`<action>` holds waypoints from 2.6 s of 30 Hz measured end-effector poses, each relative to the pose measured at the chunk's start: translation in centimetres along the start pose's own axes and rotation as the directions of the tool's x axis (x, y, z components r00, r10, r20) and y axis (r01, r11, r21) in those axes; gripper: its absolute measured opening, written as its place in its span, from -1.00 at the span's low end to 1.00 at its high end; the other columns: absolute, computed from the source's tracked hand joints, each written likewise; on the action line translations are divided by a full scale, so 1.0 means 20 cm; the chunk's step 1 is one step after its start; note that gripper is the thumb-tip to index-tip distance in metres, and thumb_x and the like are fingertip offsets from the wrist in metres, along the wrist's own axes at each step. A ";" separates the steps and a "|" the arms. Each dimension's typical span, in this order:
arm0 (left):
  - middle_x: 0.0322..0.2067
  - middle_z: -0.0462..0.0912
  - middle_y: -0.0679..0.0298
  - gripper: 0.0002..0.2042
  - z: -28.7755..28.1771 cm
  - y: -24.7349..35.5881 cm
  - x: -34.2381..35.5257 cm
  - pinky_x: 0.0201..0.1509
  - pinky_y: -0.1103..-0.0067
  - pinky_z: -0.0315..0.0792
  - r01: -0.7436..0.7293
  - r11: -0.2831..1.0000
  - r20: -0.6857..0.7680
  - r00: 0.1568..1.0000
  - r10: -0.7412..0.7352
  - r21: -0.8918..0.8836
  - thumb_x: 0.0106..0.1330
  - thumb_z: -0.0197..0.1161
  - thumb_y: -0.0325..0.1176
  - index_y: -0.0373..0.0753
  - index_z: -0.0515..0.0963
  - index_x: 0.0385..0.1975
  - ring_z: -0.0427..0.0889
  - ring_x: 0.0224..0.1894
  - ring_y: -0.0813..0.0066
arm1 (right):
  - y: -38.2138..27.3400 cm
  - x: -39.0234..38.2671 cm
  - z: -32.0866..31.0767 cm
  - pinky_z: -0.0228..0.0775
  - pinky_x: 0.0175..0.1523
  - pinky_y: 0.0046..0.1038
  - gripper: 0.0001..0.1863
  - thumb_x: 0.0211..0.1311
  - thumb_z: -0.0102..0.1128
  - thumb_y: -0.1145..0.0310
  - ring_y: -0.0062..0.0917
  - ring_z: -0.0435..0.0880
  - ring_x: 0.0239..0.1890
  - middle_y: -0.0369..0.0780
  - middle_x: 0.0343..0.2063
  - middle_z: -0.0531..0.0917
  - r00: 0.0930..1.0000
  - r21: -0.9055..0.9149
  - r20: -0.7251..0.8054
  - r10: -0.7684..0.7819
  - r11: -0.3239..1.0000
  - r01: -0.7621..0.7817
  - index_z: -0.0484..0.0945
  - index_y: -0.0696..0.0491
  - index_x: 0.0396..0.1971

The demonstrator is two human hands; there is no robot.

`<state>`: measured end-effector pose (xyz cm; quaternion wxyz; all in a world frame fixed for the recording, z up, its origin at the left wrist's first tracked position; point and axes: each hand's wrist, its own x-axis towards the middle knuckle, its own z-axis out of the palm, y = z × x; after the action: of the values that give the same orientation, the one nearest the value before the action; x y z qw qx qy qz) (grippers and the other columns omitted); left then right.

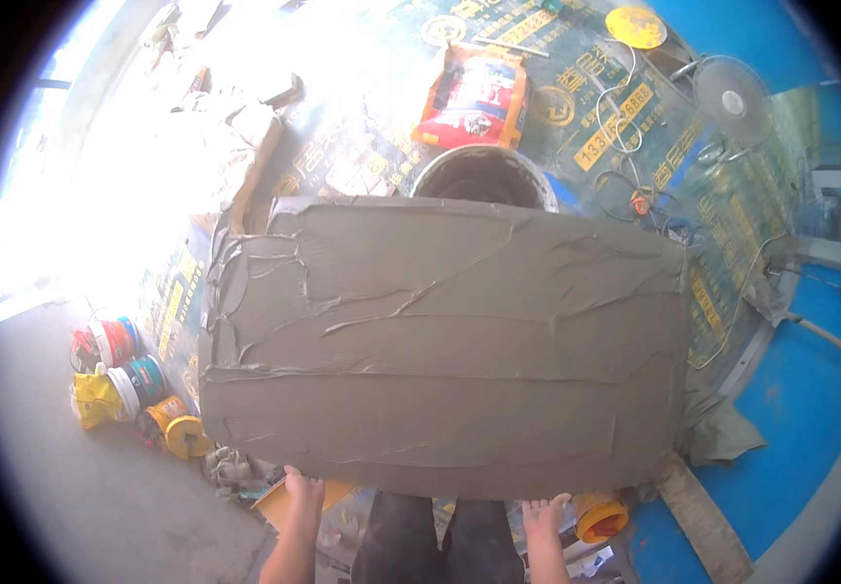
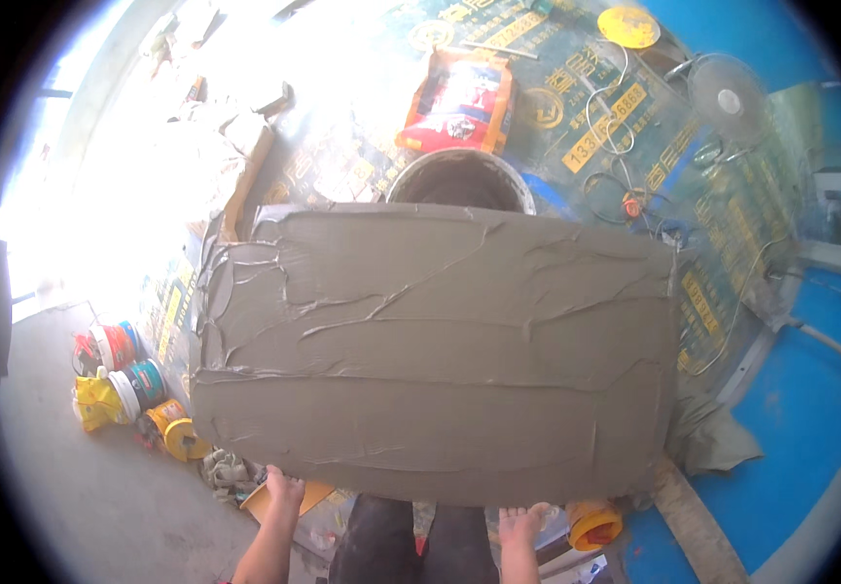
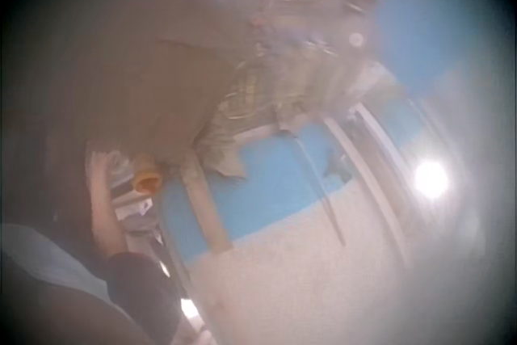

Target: The person picks up a large rectangular tile and applies several dollops of mortar onto its underside using a trowel, then spreads the mortar across the surface.

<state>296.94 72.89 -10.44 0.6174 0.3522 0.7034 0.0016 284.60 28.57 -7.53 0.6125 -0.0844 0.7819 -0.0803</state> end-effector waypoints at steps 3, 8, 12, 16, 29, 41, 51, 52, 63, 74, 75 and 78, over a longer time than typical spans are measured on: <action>0.34 0.12 0.19 -0.44 0.02 0.02 -0.16 0.42 0.17 0.02 0.006 1.000 -0.011 1.000 -0.006 0.027 0.48 -0.40 0.07 -0.18 0.13 0.31 0.11 0.37 0.15 | -0.11 -0.11 -0.03 -0.20 0.46 -0.11 -0.19 0.36 -0.41 -0.24 -0.23 -0.04 0.42 -0.12 0.39 -0.03 0.999 -0.061 0.007 -0.042 0.997 0.043 -0.10 0.07 0.38; 0.34 0.11 0.15 -0.43 0.02 0.12 -0.31 0.42 0.11 -0.02 0.000 1.000 0.037 0.999 0.000 0.000 0.48 -0.38 0.08 -0.18 0.10 0.32 0.10 0.37 0.10 | -0.21 -0.21 -0.03 0.01 0.40 -0.05 -0.18 0.36 -0.43 -0.26 -0.16 0.10 0.37 -0.05 0.33 0.11 0.998 -0.087 0.032 -0.058 0.994 0.061 0.00 0.16 0.33; 0.36 0.05 0.09 -0.41 0.07 0.15 -0.44 0.40 0.05 -0.05 -0.042 0.987 0.015 0.999 0.040 0.155 0.49 -0.42 0.07 -0.23 0.03 0.34 0.04 0.39 0.03 | -0.25 -0.31 -0.01 0.12 0.36 -0.04 -0.21 0.37 -0.42 -0.24 -0.16 0.20 0.32 -0.04 0.29 0.18 0.994 -0.163 0.019 -0.107 0.981 0.109 0.06 0.15 0.30; 0.35 0.04 0.02 -0.40 0.04 0.22 -0.50 0.40 0.02 -0.05 -0.056 0.979 0.040 0.998 0.049 0.197 0.49 -0.39 0.05 -0.28 0.01 0.33 0.03 0.38 -0.05 | -0.28 -0.39 0.01 0.16 0.32 -0.01 -0.24 0.38 -0.39 -0.23 -0.15 0.24 0.29 -0.03 0.25 0.22 0.983 -0.224 0.067 -0.171 0.958 0.182 0.09 0.11 0.29; 0.17 0.31 -0.05 -0.48 0.30 0.52 -1.05 0.18 0.01 0.32 -0.159 0.937 0.245 0.966 0.082 0.310 0.49 -0.31 0.00 -0.32 0.16 0.22 0.40 0.16 -0.09 | -0.54 -0.82 0.22 0.15 0.31 -0.03 -0.26 0.39 -0.37 -0.19 -0.13 0.24 0.28 -0.03 0.27 0.20 0.952 -0.319 0.159 -0.261 0.899 0.300 0.09 0.14 0.28; -0.27 0.60 0.05 -0.56 0.57 0.73 -1.38 -0.39 0.43 0.63 -0.399 0.810 0.301 0.909 0.288 0.431 0.46 -0.23 -0.10 -0.40 0.40 -0.09 0.67 -0.38 0.22 | -0.71 -1.21 0.54 0.00 0.37 0.01 -0.31 0.42 -0.44 -0.10 -0.09 0.13 0.34 0.04 0.27 0.13 0.961 -0.387 0.101 -0.258 0.880 0.277 0.08 0.19 0.27; -0.68 0.49 0.26 -0.59 1.00 0.96 -1.66 -0.63 0.62 0.33 -0.610 0.557 0.265 0.772 0.577 0.564 0.48 -0.20 -0.17 -0.33 0.40 -0.53 0.45 -0.70 0.52 | -0.93 -1.65 0.95 0.51 -0.03 -0.18 -0.41 0.40 -0.33 -0.06 -0.21 0.55 -0.01 0.02 -0.02 0.47 0.941 -0.598 0.132 -0.312 0.732 0.326 0.30 0.21 0.04; -0.70 0.46 0.27 -0.58 1.01 1.01 -1.63 -0.63 0.62 0.30 -0.621 0.492 0.270 0.747 0.608 0.610 0.47 -0.19 -0.17 -0.30 0.37 -0.58 0.43 -0.71 0.53 | -0.96 -1.68 0.99 0.54 -0.09 -0.22 -0.43 0.40 -0.33 -0.05 -0.26 0.57 -0.05 0.00 -0.05 0.50 0.938 -0.616 0.158 -0.310 0.712 0.338 0.32 0.20 0.01; -0.71 0.39 0.28 -0.57 1.52 1.19 -1.80 -0.58 0.51 0.32 -0.723 0.309 0.293 0.576 0.763 0.618 0.45 -0.15 -0.14 -0.31 0.35 -0.61 0.40 -0.70 0.49 | -1.14 -1.78 1.39 0.45 -0.53 -0.43 -0.62 0.37 -0.18 0.03 -0.37 0.60 -0.55 -0.19 -0.52 0.54 0.845 -0.388 0.265 -0.465 0.751 0.535 0.31 0.06 -0.43; -0.45 0.46 0.12 -0.75 1.57 1.30 -1.89 -0.22 0.40 0.36 -0.635 -0.167 0.463 0.334 0.821 0.755 0.34 0.00 -0.26 -0.35 0.46 -0.36 0.45 -0.35 0.24 | -1.22 -1.91 1.69 0.54 -0.49 -0.39 -0.63 0.35 -0.15 0.05 -0.32 0.67 -0.53 -0.16 -0.53 0.56 0.836 -0.415 0.402 -0.374 0.739 0.530 0.26 0.00 -0.55; -0.44 0.46 0.13 -0.78 1.61 1.26 -1.95 -0.22 0.39 0.36 -0.704 -0.428 0.676 0.100 0.731 0.566 0.32 0.04 -0.26 -0.32 0.47 -0.38 0.46 -0.34 0.24 | -1.20 -1.92 1.70 0.54 -0.50 -0.38 -0.63 0.35 -0.15 0.04 -0.32 0.67 -0.54 -0.17 -0.53 0.55 0.830 -0.399 0.409 -0.379 0.744 0.536 0.27 0.02 -0.53; -0.34 0.42 0.19 -0.77 1.77 1.09 -2.10 -0.16 0.29 0.31 -0.635 -0.770 0.916 -0.343 0.206 -0.065 0.20 0.25 -0.20 -0.25 0.51 -0.36 0.41 -0.26 0.20 | -1.19 -1.92 1.70 0.55 -0.50 -0.37 -0.63 0.35 -0.15 0.04 -0.31 0.66 -0.57 -0.17 -0.53 0.54 0.814 -0.377 0.415 -0.406 0.737 0.560 0.29 0.04 -0.51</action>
<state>338.09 53.02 27.11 0.1323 0.9644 -0.2217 0.0578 327.43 13.43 26.14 0.6416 -0.4483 0.6218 -0.0268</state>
